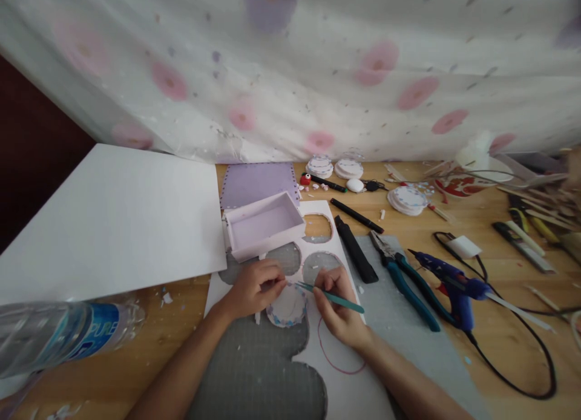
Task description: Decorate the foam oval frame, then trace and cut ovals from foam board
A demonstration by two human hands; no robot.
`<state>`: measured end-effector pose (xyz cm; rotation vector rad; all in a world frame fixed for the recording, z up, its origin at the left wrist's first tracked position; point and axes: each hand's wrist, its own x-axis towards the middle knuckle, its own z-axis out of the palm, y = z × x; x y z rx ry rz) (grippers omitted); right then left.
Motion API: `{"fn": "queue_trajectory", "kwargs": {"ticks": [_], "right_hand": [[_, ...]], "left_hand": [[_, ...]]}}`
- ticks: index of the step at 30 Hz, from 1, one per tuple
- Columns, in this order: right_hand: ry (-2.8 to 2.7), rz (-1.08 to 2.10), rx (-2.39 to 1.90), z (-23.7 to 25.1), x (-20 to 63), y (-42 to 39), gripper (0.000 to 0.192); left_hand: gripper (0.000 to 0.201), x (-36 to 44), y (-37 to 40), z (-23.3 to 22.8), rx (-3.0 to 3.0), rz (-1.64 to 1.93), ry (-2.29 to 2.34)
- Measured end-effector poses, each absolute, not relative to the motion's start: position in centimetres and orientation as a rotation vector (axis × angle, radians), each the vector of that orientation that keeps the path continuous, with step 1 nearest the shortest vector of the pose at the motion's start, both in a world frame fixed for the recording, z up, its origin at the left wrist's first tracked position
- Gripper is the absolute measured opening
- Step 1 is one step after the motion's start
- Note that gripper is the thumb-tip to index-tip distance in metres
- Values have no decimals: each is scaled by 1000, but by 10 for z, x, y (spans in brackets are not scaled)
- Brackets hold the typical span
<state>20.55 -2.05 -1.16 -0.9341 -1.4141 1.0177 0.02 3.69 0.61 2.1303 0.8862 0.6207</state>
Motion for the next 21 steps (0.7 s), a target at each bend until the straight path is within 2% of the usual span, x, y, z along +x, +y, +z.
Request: {"fn": "queue_trajectory", "kwargs": {"ticks": [5,11,21], "right_hand": [[-1405,994,-1049,-8,210,-20,6],[-1405,1086,-1082,4,222,-11,11],[-1485,1103,-1145,7,233,-12,9]], "left_hand": [[26,-1,37,6,2127,615,890],[25,-2,36,6,2131,643,853],[23,0,36,5,2141,681,837]]}}
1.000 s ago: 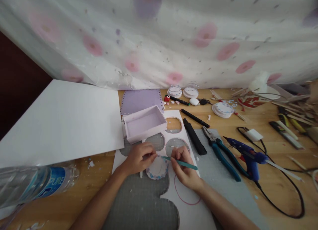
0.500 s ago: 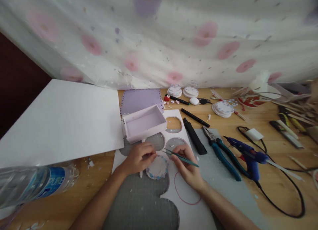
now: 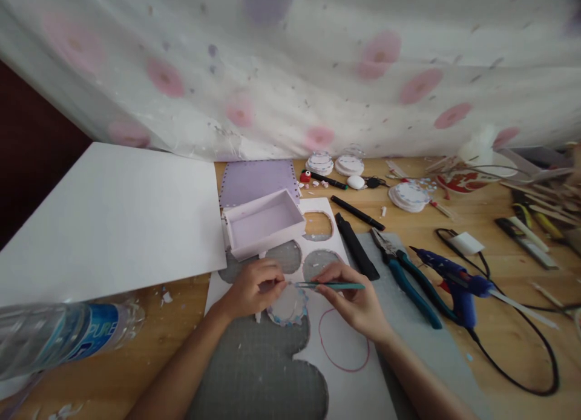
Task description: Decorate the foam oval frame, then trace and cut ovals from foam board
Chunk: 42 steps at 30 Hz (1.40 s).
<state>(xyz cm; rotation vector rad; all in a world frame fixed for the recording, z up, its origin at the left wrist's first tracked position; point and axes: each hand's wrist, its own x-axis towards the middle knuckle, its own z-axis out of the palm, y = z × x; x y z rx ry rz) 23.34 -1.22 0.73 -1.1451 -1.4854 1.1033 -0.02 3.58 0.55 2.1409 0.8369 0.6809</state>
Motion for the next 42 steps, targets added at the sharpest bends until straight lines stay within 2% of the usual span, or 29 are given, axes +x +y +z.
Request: {"fn": "queue_trajectory", "kwargs": {"ticks": [33,42], "right_hand": [[-1606,945,-1144,4,226,-19,2],[-1640,909,-1099,2,226,-20,6]], "left_hand": [[26,2,37,7,2162,672,824],[24,0,36,6,2150,674,814]]}}
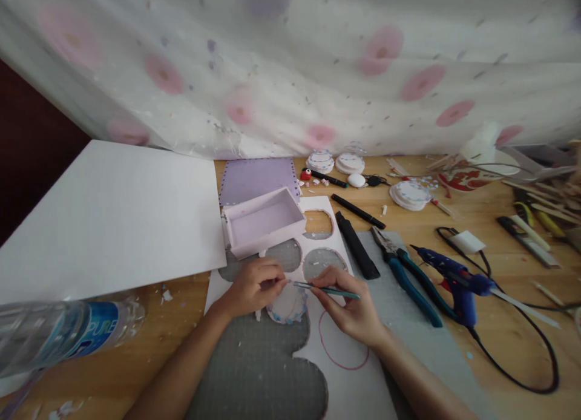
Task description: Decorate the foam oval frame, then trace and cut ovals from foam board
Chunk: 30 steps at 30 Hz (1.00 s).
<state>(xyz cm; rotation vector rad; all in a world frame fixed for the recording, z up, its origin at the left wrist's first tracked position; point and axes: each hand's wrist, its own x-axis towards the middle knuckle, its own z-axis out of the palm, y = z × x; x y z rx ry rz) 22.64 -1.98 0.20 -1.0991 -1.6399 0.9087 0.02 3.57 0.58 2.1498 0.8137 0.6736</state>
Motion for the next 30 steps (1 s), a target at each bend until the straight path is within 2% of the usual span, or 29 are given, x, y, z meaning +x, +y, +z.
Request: {"fn": "queue_trajectory", "kwargs": {"ticks": [11,14,18,24,30], "right_hand": [[-1644,915,-1084,5,225,-19,7],[-1500,992,-1107,8,228,-18,3],[-1197,1061,-1141,10,234,-12,8],[-817,1414,-1112,12,237,-1,23],[-876,1770,-1191,12,237,-3,14]], "left_hand": [[25,0,36,6,2152,673,818],[25,0,35,7,2138,666,830],[26,-1,36,7,2119,666,832],[24,-1,35,6,2106,712,805],[18,-6,32,13,2107,761,849]]}}
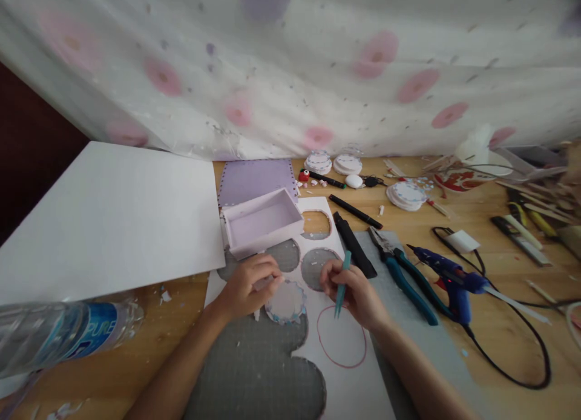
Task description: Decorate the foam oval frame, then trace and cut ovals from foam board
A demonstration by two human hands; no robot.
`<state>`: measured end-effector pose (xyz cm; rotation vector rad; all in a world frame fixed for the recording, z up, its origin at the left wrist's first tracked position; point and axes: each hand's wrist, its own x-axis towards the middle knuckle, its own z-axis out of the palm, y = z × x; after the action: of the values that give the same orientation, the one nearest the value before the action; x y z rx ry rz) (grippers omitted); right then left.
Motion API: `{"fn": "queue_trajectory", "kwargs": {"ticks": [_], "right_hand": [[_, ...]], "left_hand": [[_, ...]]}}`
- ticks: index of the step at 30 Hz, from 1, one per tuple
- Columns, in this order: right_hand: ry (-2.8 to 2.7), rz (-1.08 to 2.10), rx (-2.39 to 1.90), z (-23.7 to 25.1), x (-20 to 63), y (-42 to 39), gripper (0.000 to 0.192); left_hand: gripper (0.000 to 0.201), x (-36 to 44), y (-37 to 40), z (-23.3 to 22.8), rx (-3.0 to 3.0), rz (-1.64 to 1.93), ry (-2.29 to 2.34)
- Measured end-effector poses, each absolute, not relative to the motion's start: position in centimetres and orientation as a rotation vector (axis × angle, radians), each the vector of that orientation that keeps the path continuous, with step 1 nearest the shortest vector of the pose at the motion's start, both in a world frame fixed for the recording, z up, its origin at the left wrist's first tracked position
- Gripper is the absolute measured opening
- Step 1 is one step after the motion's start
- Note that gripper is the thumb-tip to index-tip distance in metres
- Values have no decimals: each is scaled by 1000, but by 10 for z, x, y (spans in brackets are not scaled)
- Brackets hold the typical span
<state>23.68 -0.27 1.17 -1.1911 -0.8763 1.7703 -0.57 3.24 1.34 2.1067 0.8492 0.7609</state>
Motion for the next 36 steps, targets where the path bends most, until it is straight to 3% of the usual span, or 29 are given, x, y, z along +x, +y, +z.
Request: {"fn": "queue_trajectory", "kwargs": {"ticks": [4,12,21,36], "right_hand": [[-1140,1890,-1296,16,236,-6,21],[-1527,1953,-1381,20,232,-9,33],[-1492,1925,-1387,17,229,-10,25],[-1420,1748,-1353,14,225,-11,32]], "left_hand": [[24,-13,34,20,1998,751,972],[32,-11,34,28,1608,361,1093],[31,-12,34,29,1316,303,1002],[29,-6,30,29,764,307,951]]}}
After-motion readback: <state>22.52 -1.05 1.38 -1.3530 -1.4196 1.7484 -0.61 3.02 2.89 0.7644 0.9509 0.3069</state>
